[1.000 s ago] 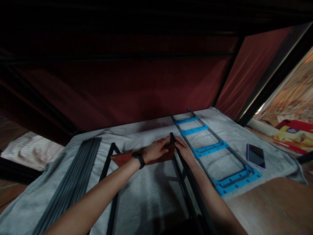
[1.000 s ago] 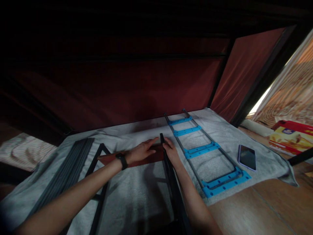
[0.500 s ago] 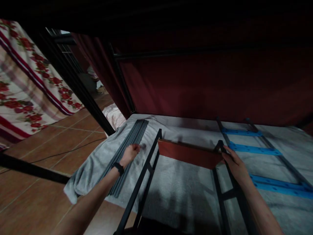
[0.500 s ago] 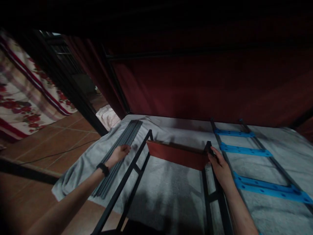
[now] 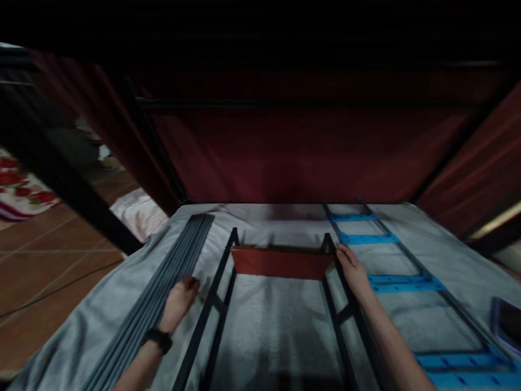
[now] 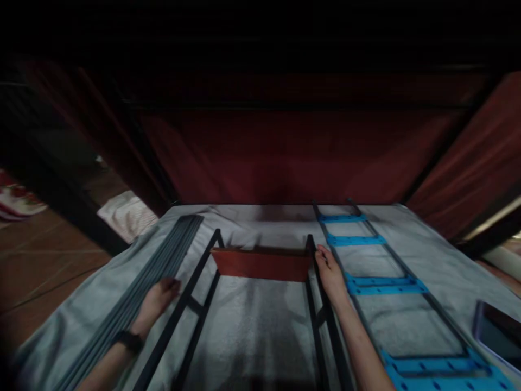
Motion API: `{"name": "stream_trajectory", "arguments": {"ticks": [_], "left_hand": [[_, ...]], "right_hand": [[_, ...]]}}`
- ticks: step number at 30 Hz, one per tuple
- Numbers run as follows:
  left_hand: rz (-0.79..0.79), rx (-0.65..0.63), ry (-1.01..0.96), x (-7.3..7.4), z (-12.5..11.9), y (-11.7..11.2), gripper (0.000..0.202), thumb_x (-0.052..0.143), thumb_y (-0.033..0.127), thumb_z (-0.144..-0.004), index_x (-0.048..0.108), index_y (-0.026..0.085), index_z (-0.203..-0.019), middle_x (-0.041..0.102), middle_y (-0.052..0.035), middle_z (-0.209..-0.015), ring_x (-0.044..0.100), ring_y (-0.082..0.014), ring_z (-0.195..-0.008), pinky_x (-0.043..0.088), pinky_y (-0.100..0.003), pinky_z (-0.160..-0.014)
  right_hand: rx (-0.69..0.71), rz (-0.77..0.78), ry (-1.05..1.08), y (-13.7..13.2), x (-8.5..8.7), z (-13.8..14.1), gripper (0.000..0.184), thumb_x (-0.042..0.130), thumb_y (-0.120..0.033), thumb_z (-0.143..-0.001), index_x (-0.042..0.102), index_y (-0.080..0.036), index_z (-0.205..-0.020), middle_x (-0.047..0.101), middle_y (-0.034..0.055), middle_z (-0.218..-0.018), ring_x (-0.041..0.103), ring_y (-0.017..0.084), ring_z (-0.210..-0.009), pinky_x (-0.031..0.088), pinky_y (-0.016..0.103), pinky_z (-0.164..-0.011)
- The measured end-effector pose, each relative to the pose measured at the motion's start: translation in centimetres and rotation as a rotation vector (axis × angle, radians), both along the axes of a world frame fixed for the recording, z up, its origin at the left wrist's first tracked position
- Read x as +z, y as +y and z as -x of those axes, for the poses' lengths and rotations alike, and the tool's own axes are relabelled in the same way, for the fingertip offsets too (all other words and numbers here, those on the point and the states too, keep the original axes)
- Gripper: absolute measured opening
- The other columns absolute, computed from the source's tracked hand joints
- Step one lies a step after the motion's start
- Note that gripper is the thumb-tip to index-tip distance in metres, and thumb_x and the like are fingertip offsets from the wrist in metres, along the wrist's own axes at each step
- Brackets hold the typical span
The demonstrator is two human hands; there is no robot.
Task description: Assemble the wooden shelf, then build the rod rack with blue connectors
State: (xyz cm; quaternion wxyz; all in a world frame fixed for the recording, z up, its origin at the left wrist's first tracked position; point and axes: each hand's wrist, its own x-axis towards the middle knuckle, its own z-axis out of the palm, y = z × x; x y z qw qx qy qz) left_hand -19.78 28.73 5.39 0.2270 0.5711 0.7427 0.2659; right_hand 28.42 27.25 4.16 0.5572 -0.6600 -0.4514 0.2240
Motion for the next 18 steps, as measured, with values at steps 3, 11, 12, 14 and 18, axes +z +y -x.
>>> {"name": "stream_trajectory", "arguments": {"ticks": [3,11,12,14,18], "left_hand": [[-0.187,0.006,-0.318,5.4,-0.8,2.5,0.033,0.057,0.053,-0.076,0.050,0.021,-0.081,0.063,0.0003,-0.067,0.063,-0.0196,-0.056,0.050,-0.030,-0.052],[-0.180,-0.638,-0.388,16.3,-18.4,0.8,0.023,0.055,0.044,-0.086,0.052,0.022,-0.083,0.058,0.0049,-0.067,0.050,-0.0104,-0.046,0.039,-0.023,-0.047],[-0.166,-0.708,-0.331,16.1,-20.8,0.4,0.021,0.052,0.042,-0.088,0.052,0.022,-0.084,0.056,0.0056,-0.065,0.049,-0.0105,-0.047,0.039,-0.023,-0.049],[-0.182,-0.817,-0.191,15.1,-24.8,-0.5,0.015,0.051,0.037,-0.090,0.056,0.023,-0.086,0.060,0.0043,-0.068,0.055,-0.0126,-0.056,0.040,-0.024,-0.056],[-0.173,-0.989,-0.062,12.7,-30.0,-2.2,0.012,0.047,0.025,-0.091,0.059,0.024,-0.089,0.069,0.0001,-0.085,0.064,-0.0161,-0.076,0.042,-0.026,-0.068]], "right_hand": [[-0.027,-0.093,0.070,0.1,0.2,0.1,0.051,0.055,-0.058,-0.082,0.069,-0.019,-0.113,0.068,0.0131,-0.120,0.061,0.029,-0.114,0.042,0.049,-0.106],[0.036,-0.264,0.117,-2.9,4.7,1.0,0.033,0.058,-0.046,-0.087,0.072,-0.022,-0.105,0.072,0.0083,-0.104,0.066,0.023,-0.097,0.052,0.041,-0.090],[0.087,-0.251,0.169,-3.5,5.6,1.3,0.033,0.058,-0.045,-0.088,0.071,-0.022,-0.107,0.073,0.0073,-0.100,0.066,0.021,-0.089,0.054,0.038,-0.084],[0.177,-0.222,0.284,-4.7,7.1,2.1,0.034,0.058,-0.046,-0.089,0.071,-0.022,-0.109,0.072,0.0058,-0.094,0.065,0.017,-0.077,0.055,0.032,-0.073],[0.259,-0.197,0.423,-6.8,8.1,3.2,0.030,0.064,-0.044,-0.086,0.073,-0.024,-0.106,0.070,0.0019,-0.083,0.063,0.014,-0.067,0.054,0.028,-0.064]]}}
